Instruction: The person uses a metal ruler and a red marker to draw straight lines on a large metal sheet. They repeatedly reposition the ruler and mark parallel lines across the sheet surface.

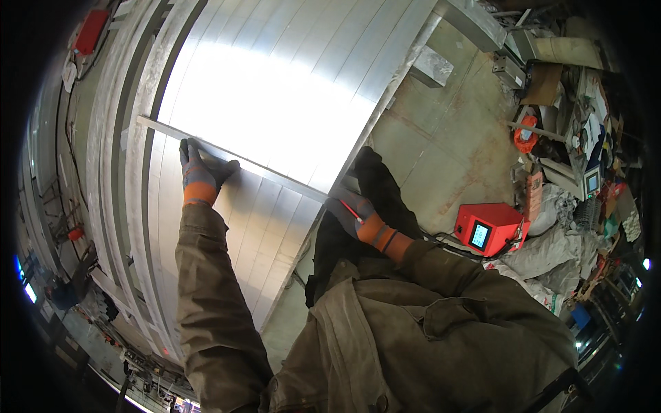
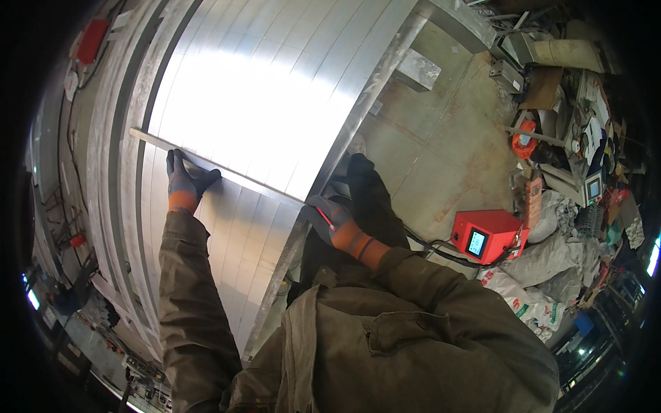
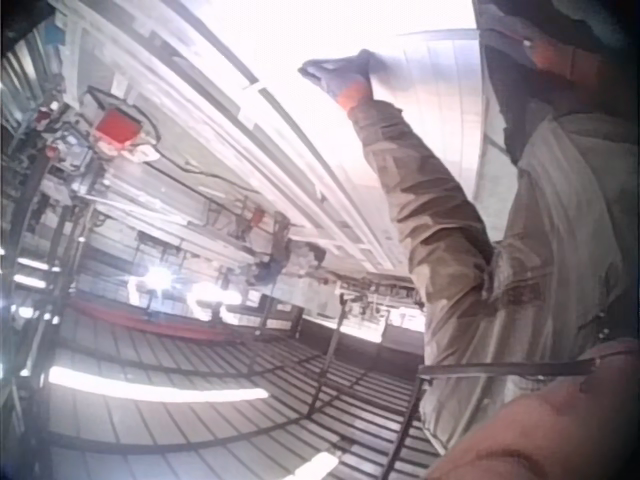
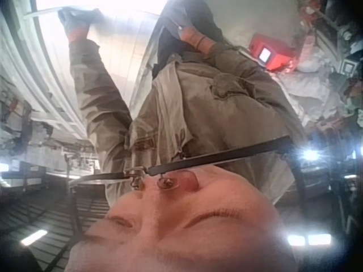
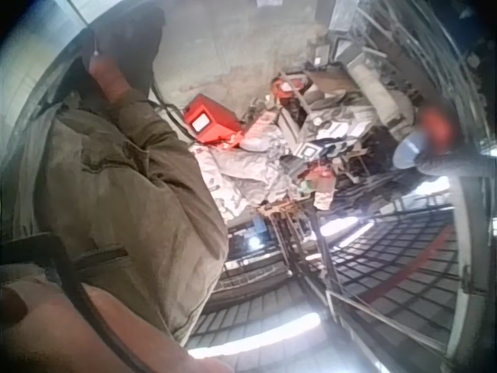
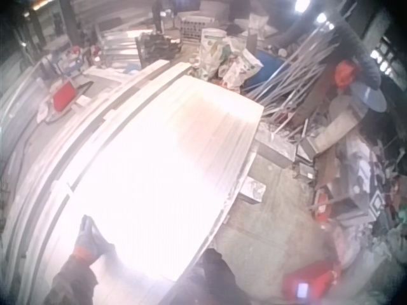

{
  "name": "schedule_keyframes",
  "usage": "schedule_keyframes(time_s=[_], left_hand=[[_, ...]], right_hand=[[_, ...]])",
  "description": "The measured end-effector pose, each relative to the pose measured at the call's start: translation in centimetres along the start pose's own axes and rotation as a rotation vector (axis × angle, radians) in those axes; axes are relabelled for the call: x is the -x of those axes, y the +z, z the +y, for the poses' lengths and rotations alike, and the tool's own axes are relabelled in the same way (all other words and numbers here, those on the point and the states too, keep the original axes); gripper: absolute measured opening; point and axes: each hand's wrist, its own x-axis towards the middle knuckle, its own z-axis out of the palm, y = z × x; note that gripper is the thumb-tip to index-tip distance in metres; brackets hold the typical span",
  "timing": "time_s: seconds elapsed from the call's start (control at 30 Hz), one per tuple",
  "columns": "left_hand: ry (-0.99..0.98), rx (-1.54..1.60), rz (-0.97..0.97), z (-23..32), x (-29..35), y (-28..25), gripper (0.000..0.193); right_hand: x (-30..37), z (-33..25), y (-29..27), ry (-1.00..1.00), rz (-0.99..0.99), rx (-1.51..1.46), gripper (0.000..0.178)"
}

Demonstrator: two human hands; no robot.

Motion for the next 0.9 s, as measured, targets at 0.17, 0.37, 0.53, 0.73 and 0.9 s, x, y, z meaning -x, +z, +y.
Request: schedule_keyframes(time_s=[0.17, 0.37, 0.53, 0.73, 0.9], left_hand=[[-0.072, -0.014, -0.022, 1.7, 0.5, 0.0, 0.154], [-0.175, -0.129, -0.094, 4.2, 0.9, -1.0, 0.167], [-0.208, -0.101, -0.086, 5.8, 1.8, -2.1, 0.161], [-0.165, -0.107, -0.095, 5.9, 2.5, -3.3, 0.160], [-0.142, -0.036, -0.102, 4.6, 2.7, -3.3, 0.172]], right_hand=[[-0.1, -0.3, -0.4, -0.090, -0.008, 0.191, 0.021], [-0.8, -2.4, -0.9, -0.154, -0.077, 0.285, 0.020], [-1.0, -4.6, -1.1, -0.029, -0.138, 0.302, 0.014], [-1.0, -8.7, -4.2, -0.119, -0.163, 0.690, 0.021], [-4.1, -13.4, -6.2, -0.442, -0.165, 0.856, 0.025]])
